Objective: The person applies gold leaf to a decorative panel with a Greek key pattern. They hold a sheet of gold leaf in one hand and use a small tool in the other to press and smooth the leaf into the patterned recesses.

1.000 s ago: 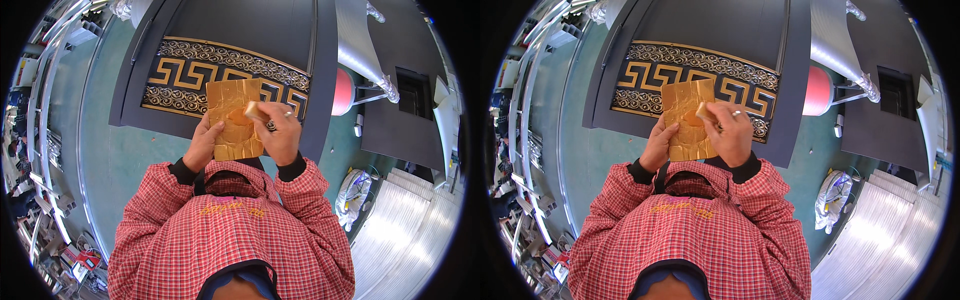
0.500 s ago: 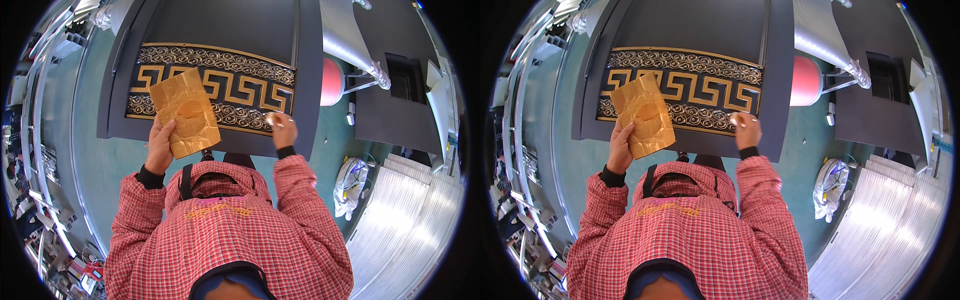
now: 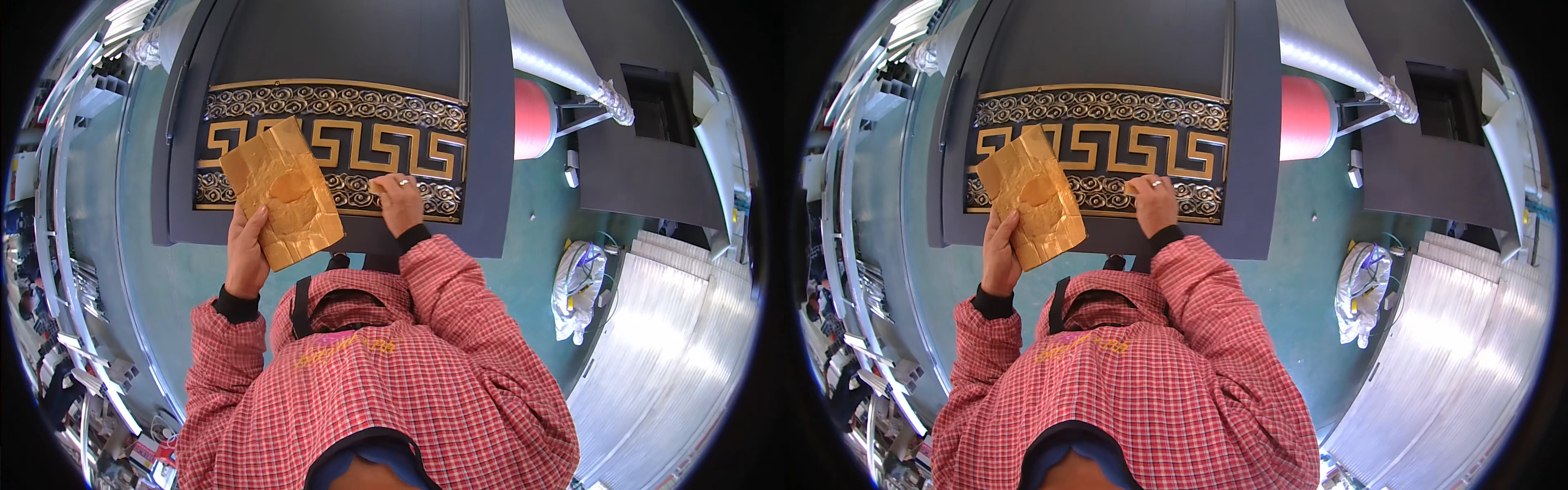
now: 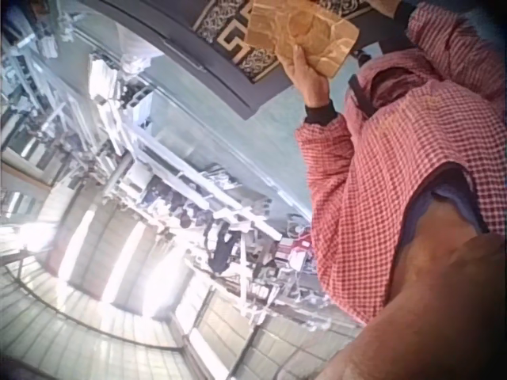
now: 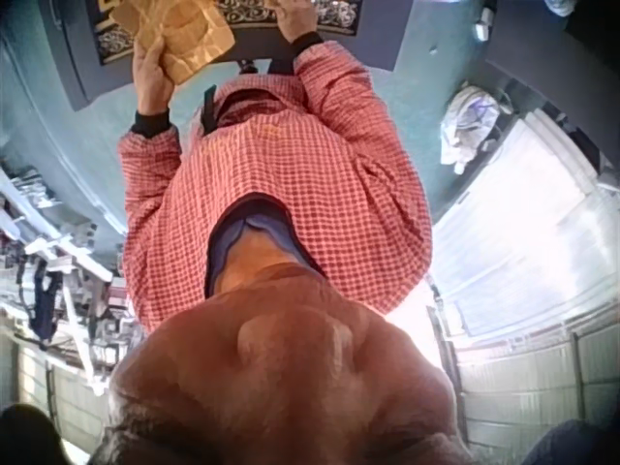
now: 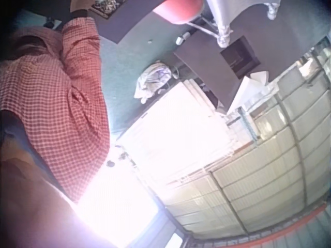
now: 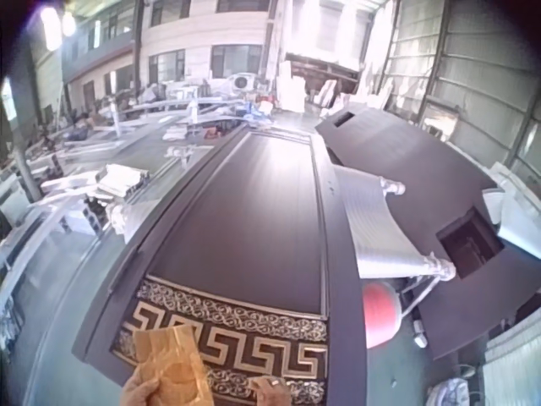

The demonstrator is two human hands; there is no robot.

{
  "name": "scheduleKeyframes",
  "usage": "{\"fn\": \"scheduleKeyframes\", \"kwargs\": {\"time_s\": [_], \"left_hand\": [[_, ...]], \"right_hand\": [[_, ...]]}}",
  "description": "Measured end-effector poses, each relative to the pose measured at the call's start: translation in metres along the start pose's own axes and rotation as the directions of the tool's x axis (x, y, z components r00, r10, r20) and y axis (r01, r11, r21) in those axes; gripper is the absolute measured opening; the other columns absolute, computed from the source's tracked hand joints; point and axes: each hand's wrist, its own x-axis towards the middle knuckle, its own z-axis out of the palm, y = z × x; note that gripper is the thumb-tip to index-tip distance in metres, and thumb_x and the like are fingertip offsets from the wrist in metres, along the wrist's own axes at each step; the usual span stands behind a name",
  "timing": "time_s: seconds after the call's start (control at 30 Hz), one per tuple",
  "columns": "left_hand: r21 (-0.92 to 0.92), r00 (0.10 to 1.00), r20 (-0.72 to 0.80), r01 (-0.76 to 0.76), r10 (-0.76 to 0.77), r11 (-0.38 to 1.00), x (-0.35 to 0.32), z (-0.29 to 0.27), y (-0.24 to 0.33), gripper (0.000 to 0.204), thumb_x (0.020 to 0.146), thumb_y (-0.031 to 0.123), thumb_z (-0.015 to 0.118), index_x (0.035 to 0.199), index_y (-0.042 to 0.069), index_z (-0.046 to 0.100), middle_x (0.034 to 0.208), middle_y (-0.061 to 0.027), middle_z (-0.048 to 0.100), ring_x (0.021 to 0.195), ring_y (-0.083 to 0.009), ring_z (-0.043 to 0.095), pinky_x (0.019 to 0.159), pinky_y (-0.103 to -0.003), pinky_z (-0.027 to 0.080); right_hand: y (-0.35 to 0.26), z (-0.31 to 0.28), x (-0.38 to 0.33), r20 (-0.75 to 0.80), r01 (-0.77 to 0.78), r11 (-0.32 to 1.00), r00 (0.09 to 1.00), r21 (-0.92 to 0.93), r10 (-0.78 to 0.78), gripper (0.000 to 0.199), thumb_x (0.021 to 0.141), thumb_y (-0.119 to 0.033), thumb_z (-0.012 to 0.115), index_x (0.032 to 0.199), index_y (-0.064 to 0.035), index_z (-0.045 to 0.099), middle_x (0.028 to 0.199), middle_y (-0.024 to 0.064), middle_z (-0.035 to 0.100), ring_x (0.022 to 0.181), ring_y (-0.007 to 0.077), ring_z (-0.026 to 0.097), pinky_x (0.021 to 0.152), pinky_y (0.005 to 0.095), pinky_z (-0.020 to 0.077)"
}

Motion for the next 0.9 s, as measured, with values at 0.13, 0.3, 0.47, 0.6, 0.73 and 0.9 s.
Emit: {"fn": "scheduleKeyframes", "kwargs": {"time_s": [0.13,0.3,0.47,0.6,0.73,0.9], "left_hand": [[-0.013,0.999,-0.021,-0.037,0.037,0.999,-0.001,-0.020,0.000,0.043,0.098,0.007,0.042,0.140,0.004,0.032,0.132,-0.0105,0.049,0.118,-0.0203,0.053,0.097,-0.033,0.048],[-0.029,0.998,-0.034,-0.047,0.046,0.998,0.001,-0.028,0.005,0.040,0.097,0.006,0.042,0.137,0.004,0.034,0.129,-0.0115,0.051,0.114,-0.0210,0.056,0.094,-0.034,0.051],[0.012,0.994,-0.055,-0.096,0.097,0.995,-0.001,-0.043,0.013,0.041,0.098,0.008,0.042,0.138,0.004,0.034,0.131,-0.0105,0.050,0.116,-0.0202,0.054,0.097,-0.033,0.048],[0.003,0.988,-0.094,-0.126,0.126,0.992,-0.008,-0.050,0.021,0.040,0.098,0.006,0.042,0.137,0.004,0.034,0.130,-0.0112,0.051,0.115,-0.0201,0.055,0.096,-0.032,0.049],[-0.018,0.985,-0.113,-0.134,0.131,0.991,-0.012,-0.053,0.025,0.041,0.098,0.006,0.041,0.138,0.004,0.034,0.132,-0.0112,0.049,0.116,-0.0206,0.054,0.097,-0.033,0.048],[-0.040,0.968,-0.170,-0.194,0.185,0.980,-0.027,-0.078,0.029,0.042,0.098,0.006,0.041,0.139,0.004,0.032,0.133,-0.0111,0.049,0.117,-0.0204,0.053,0.097,-0.032,0.048]], "right_hand": [[0.043,-0.064,-0.017,-0.043,-0.093,0.975,0.995,-0.202,0.086,0.013,0.083,-0.007,0.058,0.089,-0.0132,0.067,0.090,0.0069,0.065,0.086,0.0287,0.058,0.078,0.0391,0.0479],[0.012,-0.048,-0.029,0.006,-0.137,0.990,0.990,-0.024,0.137,0.014,0.076,-0.003,0.060,0.084,-0.0137,0.065,0.085,0.0058,0.065,0.088,0.0276,0.059,0.078,0.0386,0.0483],[0.018,-0.041,-0.033,-0.029,-0.200,0.979,0.980,-0.051,0.198,0.014,0.077,-0.004,0.060,0.085,-0.0140,0.066,0.086,0.0053,0.065,0.088,0.0275,0.059,0.078,0.0390,0.0487],[0.043,-0.066,-0.042,-0.110,-0.262,0.955,0.963,-0.142,0.248,0.010,0.081,-0.005,0.060,0.082,-0.0136,0.066,0.085,0.0053,0.065,0.086,0.0275,0.059,0.074,0.0394,0.0499],[-0.026,0.000,-0.016,-0.045,-0.011,0.992,0.999,0.125,0.016,0.015,0.075,-0.003,0.061,0.085,-0.0135,0.066,0.087,0.0066,0.066,0.089,0.0275,0.060,0.078,0.0392,0.0488],[0.017,-0.030,-0.011,0.053,-0.088,0.996,0.995,-0.031,0.090,0.021,0.074,0.001,0.058,0.087,-0.0129,0.066,0.089,0.0074,0.065,0.091,0.0295,0.059,0.080,0.0406,0.0477]]}}
